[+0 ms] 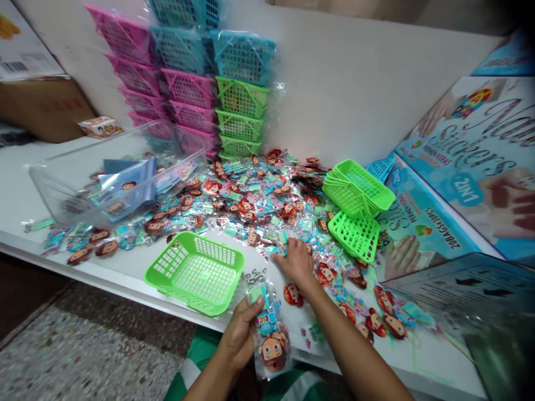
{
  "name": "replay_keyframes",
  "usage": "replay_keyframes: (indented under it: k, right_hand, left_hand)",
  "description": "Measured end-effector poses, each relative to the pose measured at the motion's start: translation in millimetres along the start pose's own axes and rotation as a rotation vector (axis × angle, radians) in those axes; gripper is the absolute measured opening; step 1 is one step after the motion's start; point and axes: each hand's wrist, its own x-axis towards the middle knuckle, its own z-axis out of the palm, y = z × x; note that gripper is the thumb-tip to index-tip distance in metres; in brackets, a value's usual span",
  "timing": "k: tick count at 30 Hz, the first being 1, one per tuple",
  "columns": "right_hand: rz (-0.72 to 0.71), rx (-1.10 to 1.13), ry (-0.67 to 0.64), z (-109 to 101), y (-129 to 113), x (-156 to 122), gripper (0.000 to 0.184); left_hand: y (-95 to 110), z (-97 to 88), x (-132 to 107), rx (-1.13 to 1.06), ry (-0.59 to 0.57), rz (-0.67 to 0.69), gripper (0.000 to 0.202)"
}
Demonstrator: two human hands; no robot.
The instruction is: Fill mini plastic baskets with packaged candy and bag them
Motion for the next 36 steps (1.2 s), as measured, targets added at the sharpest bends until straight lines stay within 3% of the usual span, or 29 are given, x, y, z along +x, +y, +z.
replay_keyframes:
  k: [4,12,15,17,20,22,25,29,32,36]
  right_hand:
    - [-0.023,0.074,-0.059,9.5,15.8,18.3,0.041]
    - [-0.034,0.294,-0.012,-11.1,44.1,6.7,0.040]
    - [-0.029,0.336,0.067,-18.8,32.2,-19.0,0.043]
    - [-0.053,0.417,0.048,-23.8,18.1,-48.1,0.040]
    - [-0.077,0.658,-0.141,-28.9,-0.1,-91.1,0.033]
    - [-0.089,0.736,-0.253,-30.0,-3.9,-103.3,0.031]
    - [-0.128,0.601,-0.254,-25.8,2.0,-87.4,0.040]
    - [-0.120,0.160,-0.064,-8.0,9.3,-35.2,0.034]
    - [-0.150,-0.121,-0.102,3.8,7.1,-6.4,0.037]
    - [-0.153,-0.153,-0.120,-1.6,6.1,0.3,0.023]
  left_hand:
    - [3.2,-1.4,0.9,-0.004,-0.019,0.000,0.019]
    - [1.9,5.9,10.1,-0.074,-0.099,0.001,0.018]
    - [1.9,11.8,11.1,-0.089,-0.120,0.018,0.022]
    - [1.4,13.7,10.6,-0.105,-0.135,0.047,0.027]
    - [-1.7,11.4,8.9,-0.115,-0.119,0.078,0.036]
    - [-4.5,7.0,7.6,-0.108,-0.101,0.076,0.039]
    - [-6.7,0.3,6.2,-0.080,-0.088,0.047,0.032]
    - [-4.1,-2.8,4.5,-0.055,-0.077,0.002,0.020]
    - [-0.5,-2.8,3.0,-0.076,-0.074,0.016,0.021]
    - [2.8,-3.4,3.8,-0.086,-0.067,0.020,0.023]
